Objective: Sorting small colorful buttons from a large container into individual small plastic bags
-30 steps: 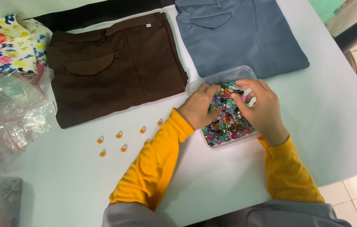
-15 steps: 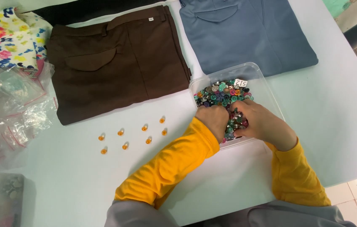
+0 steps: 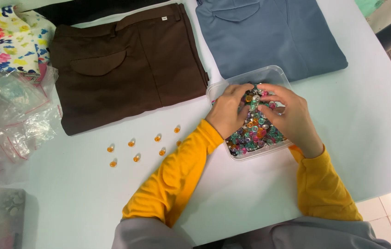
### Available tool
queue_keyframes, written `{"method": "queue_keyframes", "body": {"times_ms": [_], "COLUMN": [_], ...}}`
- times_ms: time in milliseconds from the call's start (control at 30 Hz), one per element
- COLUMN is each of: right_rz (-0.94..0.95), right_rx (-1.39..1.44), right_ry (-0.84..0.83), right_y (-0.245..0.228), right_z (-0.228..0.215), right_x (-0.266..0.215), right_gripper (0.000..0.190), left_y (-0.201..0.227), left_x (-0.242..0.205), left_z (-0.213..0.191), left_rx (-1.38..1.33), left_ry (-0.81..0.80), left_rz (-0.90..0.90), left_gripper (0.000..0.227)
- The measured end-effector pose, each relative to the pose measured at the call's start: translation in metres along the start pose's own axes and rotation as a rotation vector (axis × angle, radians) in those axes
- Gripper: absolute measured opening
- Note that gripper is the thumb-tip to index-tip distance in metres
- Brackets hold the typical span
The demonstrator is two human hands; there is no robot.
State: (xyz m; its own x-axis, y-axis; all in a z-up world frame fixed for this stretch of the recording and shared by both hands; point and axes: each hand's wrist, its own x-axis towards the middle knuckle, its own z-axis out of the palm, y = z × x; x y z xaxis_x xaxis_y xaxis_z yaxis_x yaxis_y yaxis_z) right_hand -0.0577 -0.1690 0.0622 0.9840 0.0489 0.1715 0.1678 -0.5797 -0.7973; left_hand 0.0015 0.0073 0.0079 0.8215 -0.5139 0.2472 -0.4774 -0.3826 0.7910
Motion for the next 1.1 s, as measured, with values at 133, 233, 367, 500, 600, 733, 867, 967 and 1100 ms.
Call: {"method": "queue_keyframes", "body": {"times_ms": [133,233,367,500,600,733,867,967,1100], "right_rz": [-0.030,-0.039,0.085,0.199,0.236,0.268,0.151,0.141,0.163], "right_rx": [-0.086,-0.125,-0.173,-0.286,-0.361,-0.424,-0.389,-0.367,-0.396], "right_ry": [0.111,0.151,-0.165,-0.345,-0.378,-0.450,-0.432,-0.390,-0.328], "right_y": [0.005,0.020,0.016,0.009,0.009,0.013,0.022,0.013,0.009], "right_z": [0.000,0.001,0.000,0.002,0.003,0.007,0.008,0.007,0.004], "right_x": [0.001,0.001,0.000,0.000,-0.002,-0.001,0.000,-0.001,-0.002], "right_gripper": [0.035,0.022,0.026,0.041,0.043,0.041,0.029,0.020,0.014], "left_y": [-0.006,-0.002,-0.012,-0.039,-0.021,-0.012,-0.032,-0.025,-0.035], "left_x": [0.004,-0.002,-0.013,-0.015,-0.020,-0.022,-0.016,-0.016,-0.017], "left_z": [-0.007,-0.009,0.021,0.044,0.031,0.023,0.049,0.046,0.058], "left_rx": [0.014,0.177,0.693,0.803,0.760,0.686,0.851,0.818,0.824], "left_ry": [0.072,-0.057,-0.387,-0.259,-0.088,-0.078,-0.014,0.022,0.040], "left_rz": [0.032,-0.024,-0.043,0.066,0.135,0.197,0.113,0.079,0.035], "left_gripper": [0.044,0.019,0.015,0.024,0.027,0.039,0.032,0.022,0.016]}}
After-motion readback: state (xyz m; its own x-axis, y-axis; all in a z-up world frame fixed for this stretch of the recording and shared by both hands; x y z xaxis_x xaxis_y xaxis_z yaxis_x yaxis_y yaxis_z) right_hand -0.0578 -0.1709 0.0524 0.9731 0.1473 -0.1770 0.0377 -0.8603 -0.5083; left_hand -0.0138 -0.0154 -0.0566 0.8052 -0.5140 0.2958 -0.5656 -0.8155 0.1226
